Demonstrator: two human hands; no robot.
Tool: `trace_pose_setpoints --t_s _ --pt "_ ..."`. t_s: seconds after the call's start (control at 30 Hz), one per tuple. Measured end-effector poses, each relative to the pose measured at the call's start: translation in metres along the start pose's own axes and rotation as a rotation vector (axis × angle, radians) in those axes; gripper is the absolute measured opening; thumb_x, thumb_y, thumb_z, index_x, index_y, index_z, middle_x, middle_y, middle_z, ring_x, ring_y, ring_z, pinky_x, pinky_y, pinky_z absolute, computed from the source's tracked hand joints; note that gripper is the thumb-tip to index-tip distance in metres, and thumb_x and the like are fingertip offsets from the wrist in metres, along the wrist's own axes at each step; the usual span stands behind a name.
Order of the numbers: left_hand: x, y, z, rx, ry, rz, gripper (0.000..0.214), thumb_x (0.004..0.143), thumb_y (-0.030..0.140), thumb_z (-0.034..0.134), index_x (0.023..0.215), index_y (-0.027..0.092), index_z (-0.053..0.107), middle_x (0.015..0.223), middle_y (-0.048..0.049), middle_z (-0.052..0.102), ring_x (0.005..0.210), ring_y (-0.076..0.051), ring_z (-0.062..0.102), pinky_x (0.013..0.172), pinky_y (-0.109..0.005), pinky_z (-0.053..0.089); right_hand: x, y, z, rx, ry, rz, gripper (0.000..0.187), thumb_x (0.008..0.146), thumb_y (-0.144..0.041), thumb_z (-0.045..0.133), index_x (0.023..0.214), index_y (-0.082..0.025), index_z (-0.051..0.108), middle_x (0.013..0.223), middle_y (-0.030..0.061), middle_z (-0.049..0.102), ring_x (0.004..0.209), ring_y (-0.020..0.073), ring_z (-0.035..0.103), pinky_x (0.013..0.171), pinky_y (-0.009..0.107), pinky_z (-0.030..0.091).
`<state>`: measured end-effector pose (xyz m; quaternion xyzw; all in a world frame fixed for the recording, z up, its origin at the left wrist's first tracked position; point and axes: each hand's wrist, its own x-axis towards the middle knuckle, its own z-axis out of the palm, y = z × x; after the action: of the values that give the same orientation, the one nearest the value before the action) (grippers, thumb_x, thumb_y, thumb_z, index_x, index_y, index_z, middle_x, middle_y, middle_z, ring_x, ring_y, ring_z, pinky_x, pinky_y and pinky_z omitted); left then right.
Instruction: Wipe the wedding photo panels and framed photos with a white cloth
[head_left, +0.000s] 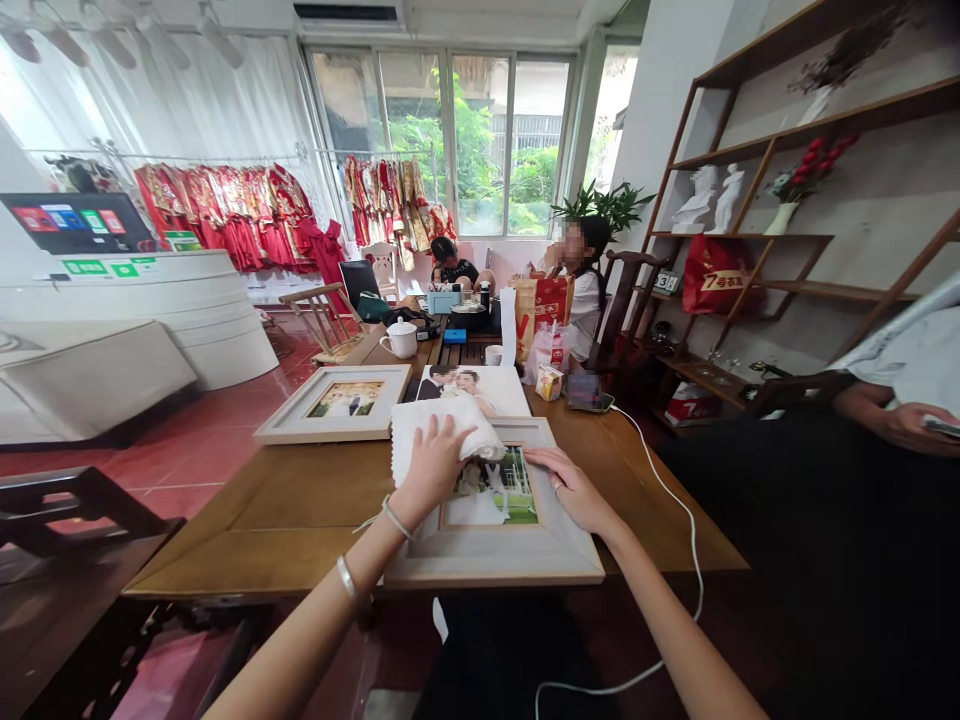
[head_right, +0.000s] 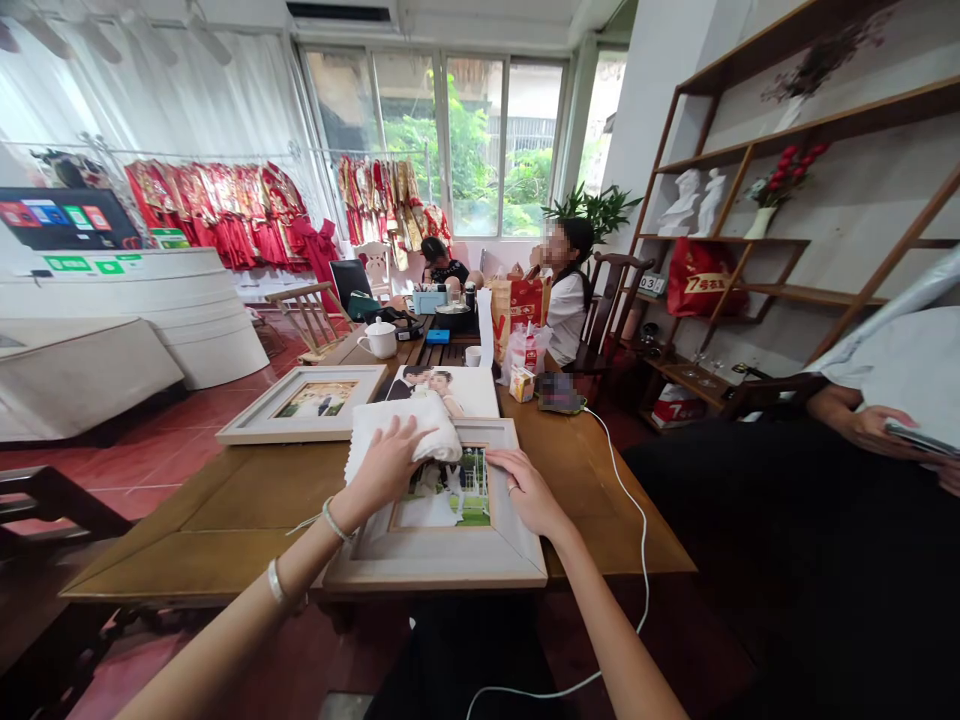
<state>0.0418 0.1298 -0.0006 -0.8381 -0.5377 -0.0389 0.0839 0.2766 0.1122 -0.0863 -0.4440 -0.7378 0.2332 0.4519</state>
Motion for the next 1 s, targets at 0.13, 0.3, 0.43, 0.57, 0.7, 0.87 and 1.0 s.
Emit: trace_pose_setpoints --t_s 0.13,0.3,0.43,0.57,0.7,0.87,1.0 --pt "-0.016 0.017 0.003 -0.005 -0.054 0.065 0.058 0.084 0.012 0.055 0.137 0.03 0.04 0.145 -0.0144 0.035 0.135 -0.037 0.027 0.102 -0.058 0.031 0.0 0.001 0.001 0.01 0.014 -0.003 0.054 0.071 -0.003 0.036 0.112 -0.023 0.064 0.121 0.0065 0.061 0.118 0.0193 0.052 0.109 0.046 0.033" --pt "-0.06 0.027 -0.01 -0.03 -0.23 0.101 0.067 0.079 0.007 0.059 0.137 0.036 0.038 0.148 -0.011 0.032 0.136 -0.036 0.024 0.105 -0.055 0.03 0.001 0.003 0.001 0.034 0.009 -0.001 0.056 0.068 -0.002 0.036 0.11 -0.024 0.065 0.118 0.0058 0.063 0.117 0.0191 0.052 0.109 0.046 0.032" --pt "-0.086 0.025 -0.035 -0.048 -0.37 0.059 0.07 0.079 0.002 0.055 0.137 0.036 0.038 0.147 -0.0116 0.034 0.135 -0.034 0.027 0.106 -0.05 0.032 0.001 0.003 0.002 0.043 0.017 0.008 0.056 0.068 -0.002 0.036 0.111 -0.024 0.065 0.119 0.0058 0.062 0.118 0.0187 0.052 0.109 0.046 0.032" --pt "-0.102 0.027 -0.045 -0.02 -0.448 0.006 0.077 0.073 -0.002 0.056 0.137 0.039 0.038 0.147 -0.0114 0.034 0.134 -0.035 0.028 0.105 -0.051 0.033 0.001 0.003 0.003 0.046 0.017 0.0 0.056 0.068 -0.001 0.036 0.11 -0.024 0.065 0.119 0.0057 0.063 0.119 0.019 0.051 0.11 0.047 0.031" --pt "-0.104 0.038 -0.031 -0.05 -0.384 0.061 0.082 0.071 0.0 0.06 0.139 0.037 0.033 0.15 -0.0112 0.028 0.137 -0.035 0.017 0.109 -0.053 0.025 0.001 0.003 0.003 0.044 0.01 0.011 0.057 0.066 -0.001 0.036 0.11 -0.022 0.065 0.119 0.0064 0.063 0.119 0.0196 0.051 0.11 0.047 0.03" --pt "-0.084 0.049 -0.002 -0.053 -0.155 0.021 0.081 0.074 0.008 0.063 0.142 0.036 0.028 0.152 -0.0095 0.023 0.138 -0.037 0.012 0.109 -0.057 0.021 0.0 0.002 0.002 0.048 0.016 0.017 0.056 0.068 -0.002 0.036 0.11 -0.023 0.065 0.119 0.0056 0.062 0.119 0.0188 0.051 0.11 0.046 0.03" --pt "-0.067 0.05 0.018 -0.058 -0.018 -0.031 0.069 0.079 0.023 0.064 0.14 0.036 0.033 0.15 -0.0108 0.028 0.137 -0.04 0.016 0.108 -0.06 0.021 0.001 0.003 0.002 0.038 0.012 0.022 0.052 0.071 -0.003 0.037 0.11 -0.023 0.065 0.12 0.0066 0.062 0.119 0.0194 0.051 0.11 0.047 0.03"
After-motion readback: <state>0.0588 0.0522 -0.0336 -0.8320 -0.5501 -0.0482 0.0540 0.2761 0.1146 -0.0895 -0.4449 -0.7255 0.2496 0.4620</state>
